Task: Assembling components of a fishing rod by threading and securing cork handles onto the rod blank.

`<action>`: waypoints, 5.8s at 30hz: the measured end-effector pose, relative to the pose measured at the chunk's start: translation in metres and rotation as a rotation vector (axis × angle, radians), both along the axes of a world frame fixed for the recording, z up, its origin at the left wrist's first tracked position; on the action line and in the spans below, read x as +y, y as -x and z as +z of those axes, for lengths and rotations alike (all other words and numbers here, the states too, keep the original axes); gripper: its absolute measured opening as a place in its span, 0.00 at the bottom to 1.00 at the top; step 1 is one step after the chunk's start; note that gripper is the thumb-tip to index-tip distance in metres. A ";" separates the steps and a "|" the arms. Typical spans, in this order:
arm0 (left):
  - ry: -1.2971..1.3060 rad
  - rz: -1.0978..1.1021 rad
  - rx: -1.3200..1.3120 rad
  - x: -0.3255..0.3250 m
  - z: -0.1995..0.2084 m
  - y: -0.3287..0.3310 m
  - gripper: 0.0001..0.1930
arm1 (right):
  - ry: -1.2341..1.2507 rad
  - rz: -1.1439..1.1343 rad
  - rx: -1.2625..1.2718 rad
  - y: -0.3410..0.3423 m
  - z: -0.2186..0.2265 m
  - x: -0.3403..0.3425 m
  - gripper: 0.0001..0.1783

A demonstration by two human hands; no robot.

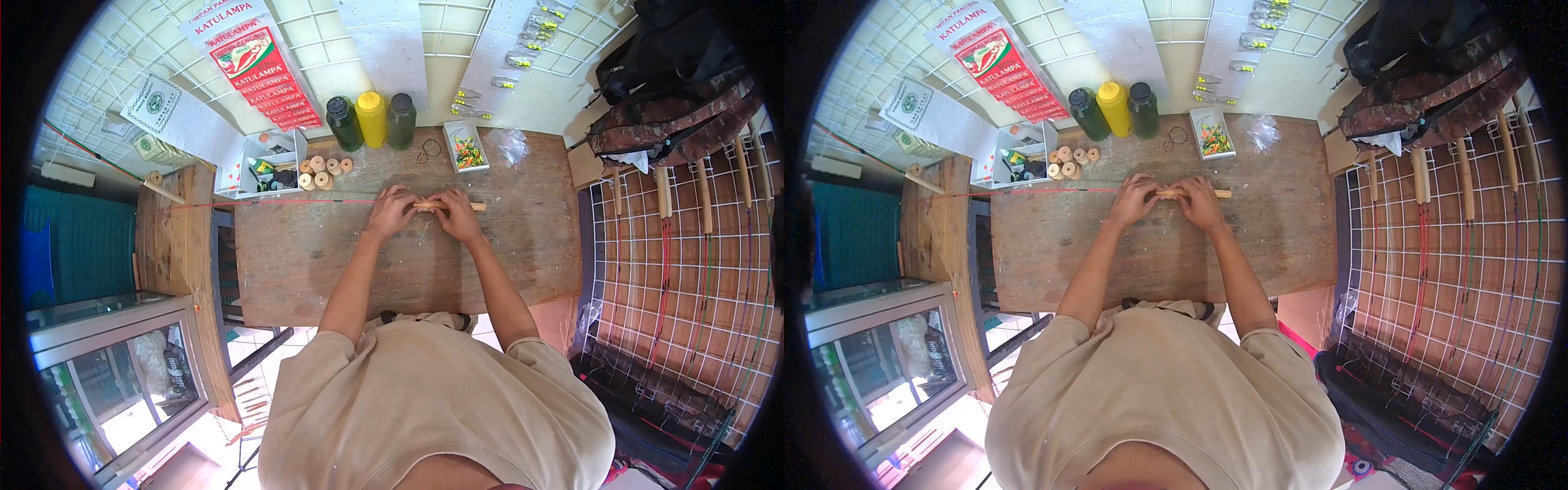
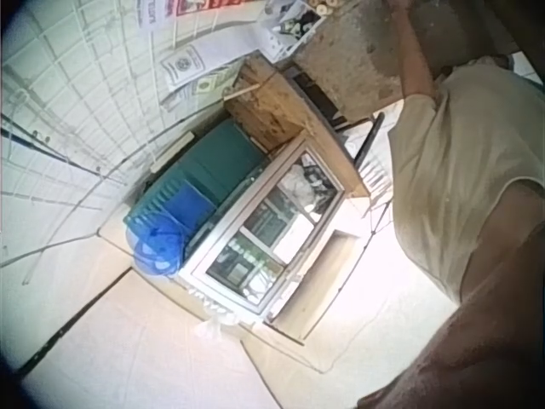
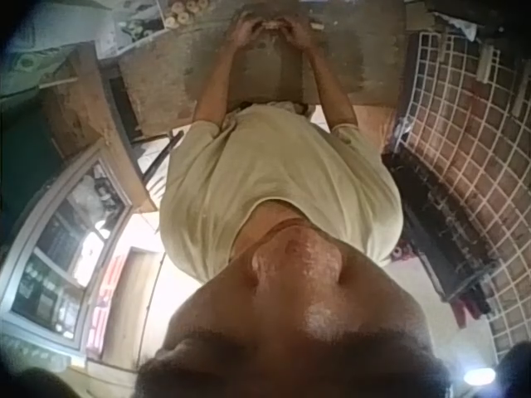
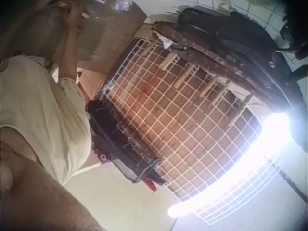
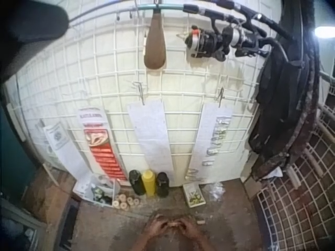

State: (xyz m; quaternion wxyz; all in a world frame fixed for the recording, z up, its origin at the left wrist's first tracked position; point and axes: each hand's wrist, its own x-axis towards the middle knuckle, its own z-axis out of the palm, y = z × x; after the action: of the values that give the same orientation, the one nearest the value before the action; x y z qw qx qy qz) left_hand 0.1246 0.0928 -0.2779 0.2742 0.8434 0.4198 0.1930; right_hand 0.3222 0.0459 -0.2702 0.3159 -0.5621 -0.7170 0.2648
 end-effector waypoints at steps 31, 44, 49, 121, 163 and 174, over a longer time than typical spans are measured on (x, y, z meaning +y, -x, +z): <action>-0.141 0.082 0.016 -0.011 0.009 0.000 0.13 | -0.232 -0.166 -0.099 0.003 0.002 -0.019 0.05; -0.137 0.032 -0.073 -0.010 0.016 -0.007 0.19 | -0.118 -0.123 -0.098 0.002 0.005 0.011 0.05; -0.117 0.015 -0.043 -0.007 0.013 -0.008 0.15 | -0.090 -0.121 -0.096 0.004 -0.005 0.016 0.05; -0.014 0.006 0.250 -0.003 -0.001 -0.032 0.39 | -0.115 -0.177 -0.140 0.009 -0.026 0.010 0.06; -0.047 0.158 0.013 0.004 -0.005 -0.011 0.11 | -0.161 -0.295 -0.154 -0.003 -0.022 -0.014 0.14; -0.025 0.133 -0.070 0.001 -0.007 0.003 0.16 | -0.053 -0.070 -0.084 0.016 -0.017 -0.007 0.22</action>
State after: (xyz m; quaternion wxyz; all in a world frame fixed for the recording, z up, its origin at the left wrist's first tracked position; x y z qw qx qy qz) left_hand 0.1218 0.0935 -0.2849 0.2646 0.8098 0.4626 0.2453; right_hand 0.3058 0.0385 -0.2872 0.3095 -0.5888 -0.7164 0.2107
